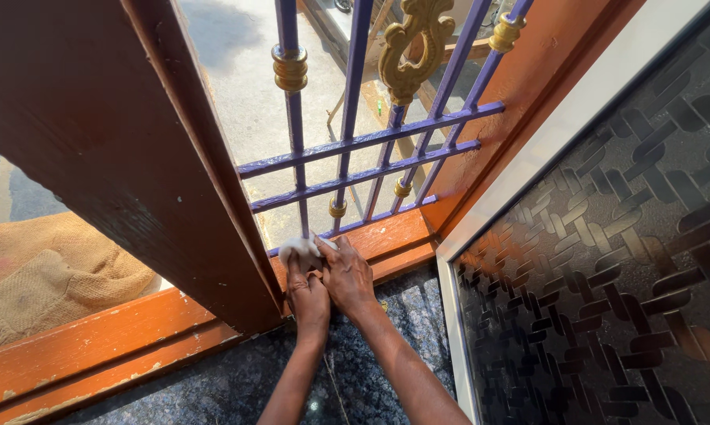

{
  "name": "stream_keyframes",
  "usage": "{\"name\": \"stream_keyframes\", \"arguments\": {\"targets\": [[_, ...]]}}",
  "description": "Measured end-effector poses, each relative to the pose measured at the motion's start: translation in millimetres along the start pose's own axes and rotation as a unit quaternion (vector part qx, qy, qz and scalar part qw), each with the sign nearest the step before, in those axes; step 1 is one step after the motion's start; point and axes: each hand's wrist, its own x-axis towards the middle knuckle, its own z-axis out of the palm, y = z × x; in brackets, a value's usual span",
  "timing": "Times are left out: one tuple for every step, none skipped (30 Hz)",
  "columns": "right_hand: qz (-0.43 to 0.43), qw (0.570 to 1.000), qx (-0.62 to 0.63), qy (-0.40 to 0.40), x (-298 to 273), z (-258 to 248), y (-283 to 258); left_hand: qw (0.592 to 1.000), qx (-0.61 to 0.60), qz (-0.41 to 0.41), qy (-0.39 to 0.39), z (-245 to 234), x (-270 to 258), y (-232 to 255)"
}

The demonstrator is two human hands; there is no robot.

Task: The person wipes a purple metal gate and an adjacent white-framed glass panel using a white cloth. The person cleans the gate bars and decorative elements, then moves to the glass panel, wiping its surface and frame.

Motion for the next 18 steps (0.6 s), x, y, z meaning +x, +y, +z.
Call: {"name": "stream_keyframes", "arguments": {"targets": [[0.0,1.0,0.002,-0.006,-2.0,-1.1,2.2,0.998,0.018,-0.055,-0.01,-1.1,1.6,3.4],[0.002,1.0,0.006,-0.012,-4.8,-1.0,2.8,0.993,0.039,-0.109,-0.022,-5.3,4.0,6.8],[0.004,1.0,0.01,-0.018,-6.4,-1.6,3.5,0.984,0.06,-0.163,-0.034,-7.2,5.3,9.9],[0.001,1.0,0.014,-0.018,-8.2,-2.0,3.7,0.988,0.065,-0.134,-0.028,-7.8,3.0,11.7],[-0.001,1.0,0.017,-0.018,-9.7,-3.4,4.1,0.992,0.07,-0.106,-0.022,-7.9,-0.4,12.8],[-0.003,1.0,0.02,-0.018,-10.5,-5.7,3.7,0.994,0.074,-0.076,-0.016,-7.8,-1.9,14.3],[-0.01,1.0,0.027,-0.011,-11.0,-8.7,2.1,0.993,0.098,-0.061,-0.008,-7.2,-4.0,16.3],[-0.016,0.999,0.034,-0.004,-10.7,-13.3,0.4,0.992,0.121,-0.047,0.0,-4.4,-7.7,19.2],[-0.023,0.999,0.041,0.004,-10.1,-18.5,-2.1,0.989,0.143,-0.032,0.008,-1.3,-10.6,23.1],[-0.026,0.998,0.059,0.021,-10.6,-23.8,-5.2,0.992,0.12,-0.001,0.027,1.7,-13.5,27.5],[-0.028,0.996,0.077,0.038,-10.5,-29.5,-8.9,0.994,0.096,0.03,0.047,4.5,-15.6,33.1],[-0.032,0.994,0.094,0.055,-9.4,-36.1,-13.1,0.993,0.071,0.061,0.067,6.3,-16.0,40.4],[-0.045,0.986,0.13,0.095,-8.4,-42.8,-17.9,0.989,0.064,0.112,0.078,6.5,-14.9,49.2],[-0.059,0.975,0.167,0.135,-6.9,-49.1,-23.6,0.981,0.057,0.164,0.089,5.8,-12.2,59.1],[-0.073,0.961,0.203,0.173,-5.1,-55.8,-29.2,0.97,0.05,0.216,0.099,5.0,-9.1,70.0],[-0.075,0.959,0.202,0.184,-1.2,-62.1,-35.7,0.976,0.036,0.198,0.087,3.0,-3.9,81.4],[-0.078,0.957,0.2,0.194,3.7,-68.6,-41.5,0.98,0.022,0.181,0.074,1.5,2.4,92.7],[-0.08,0.955,0.199,0.206,8.2,-74.7,-46.8,0.984,0.007,0.166,0.061,1.3,8.7,103.4]]}}
